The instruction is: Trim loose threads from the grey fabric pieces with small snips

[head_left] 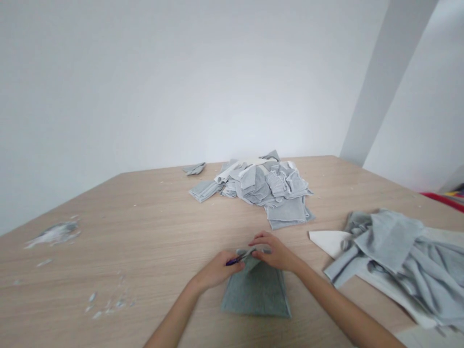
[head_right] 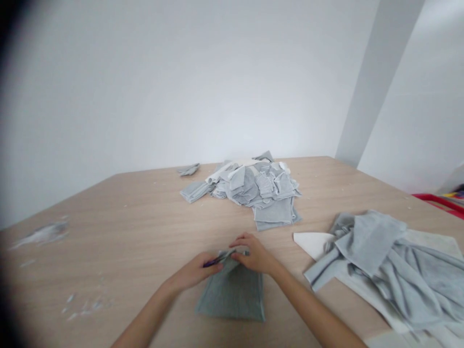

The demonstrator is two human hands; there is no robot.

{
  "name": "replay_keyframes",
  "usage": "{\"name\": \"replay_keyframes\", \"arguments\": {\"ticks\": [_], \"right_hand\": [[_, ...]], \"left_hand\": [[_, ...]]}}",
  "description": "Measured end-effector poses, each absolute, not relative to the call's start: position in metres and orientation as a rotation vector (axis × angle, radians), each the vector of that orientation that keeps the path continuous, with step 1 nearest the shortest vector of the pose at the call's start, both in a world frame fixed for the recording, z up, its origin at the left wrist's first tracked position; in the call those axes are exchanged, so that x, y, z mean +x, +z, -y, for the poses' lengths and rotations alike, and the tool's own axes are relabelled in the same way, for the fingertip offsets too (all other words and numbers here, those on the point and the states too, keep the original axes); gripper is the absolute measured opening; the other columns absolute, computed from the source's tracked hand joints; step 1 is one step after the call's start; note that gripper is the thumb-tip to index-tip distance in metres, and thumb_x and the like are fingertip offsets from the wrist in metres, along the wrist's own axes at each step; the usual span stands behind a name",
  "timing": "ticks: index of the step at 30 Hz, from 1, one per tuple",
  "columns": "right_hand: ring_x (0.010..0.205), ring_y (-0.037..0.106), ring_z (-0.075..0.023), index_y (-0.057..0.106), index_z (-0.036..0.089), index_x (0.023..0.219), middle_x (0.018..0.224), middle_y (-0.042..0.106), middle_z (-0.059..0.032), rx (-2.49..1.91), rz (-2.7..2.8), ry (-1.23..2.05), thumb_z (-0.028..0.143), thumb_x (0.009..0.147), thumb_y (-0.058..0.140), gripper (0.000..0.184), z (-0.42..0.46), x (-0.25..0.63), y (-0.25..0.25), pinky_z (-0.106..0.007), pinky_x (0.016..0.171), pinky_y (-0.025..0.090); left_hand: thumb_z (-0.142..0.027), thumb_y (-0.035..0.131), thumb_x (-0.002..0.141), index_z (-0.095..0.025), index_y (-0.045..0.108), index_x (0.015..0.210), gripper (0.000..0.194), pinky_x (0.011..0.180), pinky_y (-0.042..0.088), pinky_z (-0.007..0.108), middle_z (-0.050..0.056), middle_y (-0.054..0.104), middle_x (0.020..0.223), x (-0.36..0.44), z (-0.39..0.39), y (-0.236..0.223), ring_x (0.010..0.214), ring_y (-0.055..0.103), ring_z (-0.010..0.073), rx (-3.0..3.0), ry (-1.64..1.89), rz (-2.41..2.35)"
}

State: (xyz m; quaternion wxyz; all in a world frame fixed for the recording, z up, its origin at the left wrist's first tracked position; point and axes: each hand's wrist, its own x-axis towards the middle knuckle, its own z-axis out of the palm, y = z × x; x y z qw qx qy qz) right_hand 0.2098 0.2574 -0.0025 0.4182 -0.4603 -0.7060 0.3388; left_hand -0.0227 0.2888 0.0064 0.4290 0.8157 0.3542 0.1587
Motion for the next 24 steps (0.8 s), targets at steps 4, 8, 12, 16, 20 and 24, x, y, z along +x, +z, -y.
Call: {"name": "replay_keyframes", "arguments": {"ticks": [4, 8, 12, 16, 20, 24], "right_hand": [[0.078, 0.067, -0.0197, 0.078, 0.018, 0.08, 0.079, 0.075, -0.0044, -1.119, 1.676, 1.019, 0.039, 0.081, 0.071, 0.022, -0.273, 0.201, -0.017, -0.031, 0.077, 0.049], [0.061, 0.058, -0.0138, 0.075, 0.015, 0.077, 0.066, 0.068, -0.0013, -1.1, 1.52, 1.139, 0.054, 0.079, 0.073, 0.039, -0.277, 0.197, -0.033, -0.025, 0.06, 0.043], [0.056, 0.053, -0.0113, 0.07, 0.015, 0.069, 0.061, 0.063, 0.0001, -1.077, 1.37, 1.201, 0.063, 0.074, 0.074, 0.048, -0.277, 0.197, -0.041, -0.024, 0.056, 0.04], [0.054, 0.049, -0.0104, 0.067, 0.016, 0.065, 0.058, 0.06, 0.0008, -1.06, 1.27, 1.217, 0.063, 0.071, 0.077, 0.048, -0.276, 0.197, -0.044, -0.024, 0.053, 0.037], [0.055, 0.047, -0.0101, 0.068, 0.016, 0.066, 0.059, 0.058, 0.0014, -1.031, 1.225, 1.215, 0.059, 0.072, 0.078, 0.044, -0.274, 0.196, -0.047, -0.024, 0.053, 0.035], [0.059, 0.05, -0.011, 0.071, 0.017, 0.07, 0.063, 0.061, 0.001, -0.977, 1.185, 1.229, 0.053, 0.072, 0.081, 0.037, -0.271, 0.195, -0.049, -0.024, 0.056, 0.037]], "left_hand": [[-0.048, 0.058, 0.086, -0.019, 0.055, 0.058, 0.04, 0.052, 0.025, 0.024, -0.003, 0.039, 0.057, -0.028, -0.292, 0.003, 0.057, 0.037, 0.0136, 1.981, 0.367, -0.848], [-0.047, 0.054, 0.089, -0.018, 0.058, 0.063, 0.04, 0.055, 0.026, 0.024, -0.003, 0.039, 0.059, -0.034, -0.291, 0.0, 0.059, 0.037, 0.0137, 1.953, 0.36, -0.874], [-0.045, 0.06, 0.087, -0.015, 0.067, 0.08, 0.031, 0.058, 0.028, 0.024, -0.003, 0.044, 0.065, -0.031, -0.287, 0.011, 0.062, 0.037, 0.0128, 1.966, 0.366, -0.908], [-0.041, 0.076, 0.074, -0.018, 0.073, 0.103, 0.037, 0.058, 0.028, 0.024, -0.005, 0.05, 0.067, -0.01, -0.283, 0.03, 0.062, 0.041, 0.0122, 2.079, 0.455, -1.116], [-0.043, 0.073, 0.076, -0.016, 0.074, 0.083, 0.028, 0.055, 0.025, 0.024, -0.007, 0.041, 0.056, 0.01, -0.288, 0.033, 0.055, 0.039, 0.011, 2.056, 0.584, -1.246], [-0.044, 0.065, 0.082, -0.014, 0.071, 0.077, 0.032, 0.054, 0.026, 0.024, -0.007, 0.034, 0.056, 0.011, -0.293, 0.018, 0.055, 0.035, 0.0105, 2.001, 0.62, -1.23]]}}
